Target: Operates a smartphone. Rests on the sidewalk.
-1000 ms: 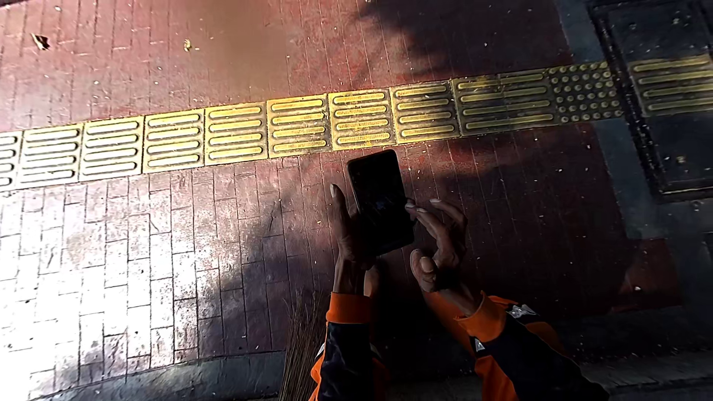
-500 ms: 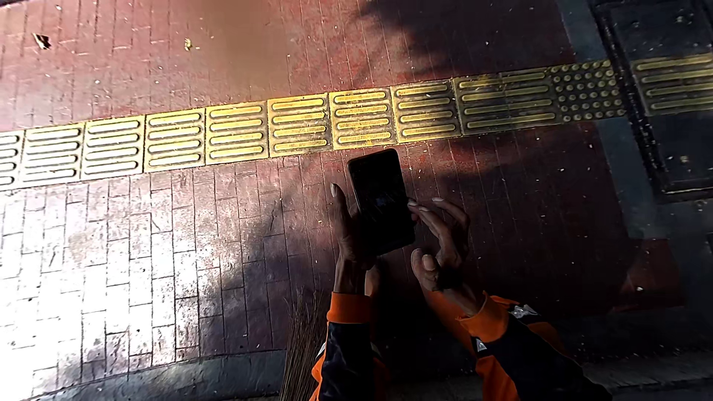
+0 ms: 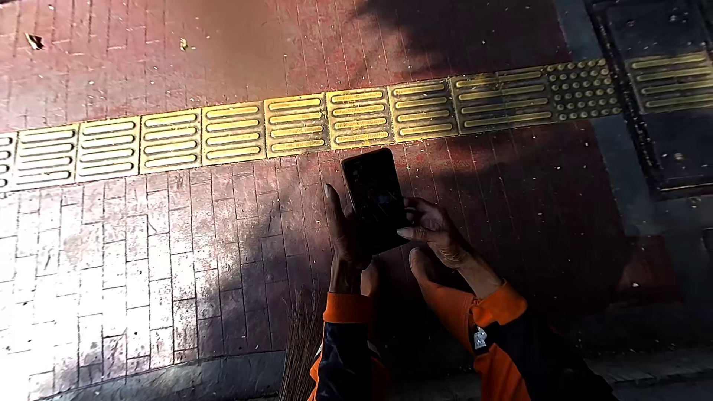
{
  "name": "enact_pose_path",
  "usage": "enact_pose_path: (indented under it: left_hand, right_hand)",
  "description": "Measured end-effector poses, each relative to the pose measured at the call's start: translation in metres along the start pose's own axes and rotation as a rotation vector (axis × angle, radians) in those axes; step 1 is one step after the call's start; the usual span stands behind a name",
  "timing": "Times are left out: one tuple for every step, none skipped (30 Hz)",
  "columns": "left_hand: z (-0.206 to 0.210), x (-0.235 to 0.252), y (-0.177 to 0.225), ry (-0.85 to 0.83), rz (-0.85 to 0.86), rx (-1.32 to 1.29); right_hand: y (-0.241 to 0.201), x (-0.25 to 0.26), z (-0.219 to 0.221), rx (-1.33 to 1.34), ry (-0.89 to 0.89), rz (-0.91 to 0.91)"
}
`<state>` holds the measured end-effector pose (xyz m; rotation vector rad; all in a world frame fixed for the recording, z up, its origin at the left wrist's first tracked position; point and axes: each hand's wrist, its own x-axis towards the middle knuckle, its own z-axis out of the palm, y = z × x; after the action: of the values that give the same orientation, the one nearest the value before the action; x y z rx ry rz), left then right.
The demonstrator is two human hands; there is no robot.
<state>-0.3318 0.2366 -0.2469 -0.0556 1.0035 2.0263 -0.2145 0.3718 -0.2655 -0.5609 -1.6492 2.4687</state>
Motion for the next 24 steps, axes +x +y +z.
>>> enact_pose_path:
  left_hand:
    - [-0.0018, 0.0001, 0.0002, -0.025, -0.001, -0.005]
    - [-0.0036, 0.0003, 0.0003, -0.053, 0.0, -0.009]
    - [-0.0047, 0.0005, 0.0004, -0.074, 0.0, -0.01]
    - [-0.0048, 0.0006, 0.0004, -0.076, 0.0, -0.011]
    - [-0.0044, 0.0004, 0.0002, -0.072, 0.001, -0.01]
    - [-0.0041, 0.0003, 0.0002, -0.071, 0.001, -0.011]
    - [-0.0045, 0.0004, 0.0, -0.076, 0.0, -0.014]
    - [-0.0052, 0.0008, -0.0002, -0.084, 0.0, -0.018]
    - [-0.0055, 0.0008, -0.0002, -0.09, 0.001, -0.017]
    - [-0.0052, 0.0007, 0.0, -0.089, 0.001, -0.022]
    - [-0.0047, 0.0004, 0.0001, -0.084, 0.001, -0.03]
    - [-0.0044, 0.0, 0.0002, -0.082, -0.003, -0.035]
    - [-0.0043, -0.0002, 0.0004, -0.081, -0.005, -0.037]
    - [-0.0045, -0.0002, 0.0005, -0.085, -0.006, -0.039]
    - [-0.0047, -0.0001, 0.0004, -0.086, -0.004, -0.037]
    - [-0.0048, 0.0001, 0.0001, -0.083, 0.001, -0.033]
    - [-0.0049, 0.0002, 0.0001, -0.086, 0.003, -0.029]
    - [-0.0048, 0.0002, 0.0002, -0.082, 0.003, -0.026]
    - [-0.0041, -0.0001, 0.0004, -0.067, 0.002, -0.02]
    - [-0.0034, -0.0005, 0.0004, -0.045, 0.003, -0.016]
    - [-0.0041, -0.0005, 0.0005, -0.055, 0.003, -0.017]
    - [-0.0052, -0.0002, 0.0003, -0.079, 0.005, -0.017]
    - [-0.0055, 0.0, 0.0, -0.09, 0.01, -0.018]
    - [-0.0051, 0.0, -0.0002, -0.089, 0.015, -0.023]
  right_hand:
    - [-0.0012, -0.0004, -0.0013, 0.009, -0.029, -0.001]
    - [-0.0016, -0.0004, -0.003, 0.004, -0.052, -0.004]
    - [-0.0015, 0.0, -0.0047, -0.011, -0.07, -0.007]
    - [-0.0013, 0.0003, -0.0062, -0.024, -0.084, -0.007]
    - [-0.0013, 0.0007, -0.0068, -0.033, -0.089, -0.006]
    - [-0.0014, 0.0008, -0.007, -0.041, -0.09, -0.003]
    - [-0.0015, 0.0009, -0.0069, -0.048, -0.088, -0.001]
    - [-0.0013, 0.0011, -0.007, -0.054, -0.088, 0.0]
    - [-0.0012, 0.001, -0.007, -0.058, -0.088, 0.003]
    - [-0.0011, 0.0012, -0.0072, -0.061, -0.089, 0.004]
    - [-0.0006, 0.0015, -0.0076, -0.069, -0.09, 0.001]
    - [-0.0005, 0.0017, -0.0079, -0.077, -0.091, -0.001]
    - [-0.0004, 0.0018, -0.0081, -0.083, -0.092, -0.004]
    - [-0.0004, 0.002, -0.0081, -0.089, -0.09, -0.006]
    - [-0.0005, 0.002, -0.0082, -0.098, -0.089, -0.005]
    - [-0.0006, 0.0021, -0.0083, -0.099, -0.087, -0.004]
    - [-0.0006, 0.0021, -0.0082, -0.095, -0.084, -0.004]
    - [-0.0006, 0.0022, -0.0082, -0.094, -0.081, -0.004]
    - [-0.0003, 0.0022, -0.0082, -0.094, -0.079, -0.006]
    - [0.0001, 0.002, -0.008, -0.097, -0.075, -0.004]
    - [0.0003, 0.0018, -0.0077, -0.099, -0.07, 0.001]
    - [0.0003, 0.0018, -0.0074, -0.101, -0.064, 0.006]
    - [0.0003, 0.0018, -0.0074, -0.101, -0.064, 0.011]
    - [0.0003, 0.0019, -0.0078, -0.102, -0.072, 0.007]
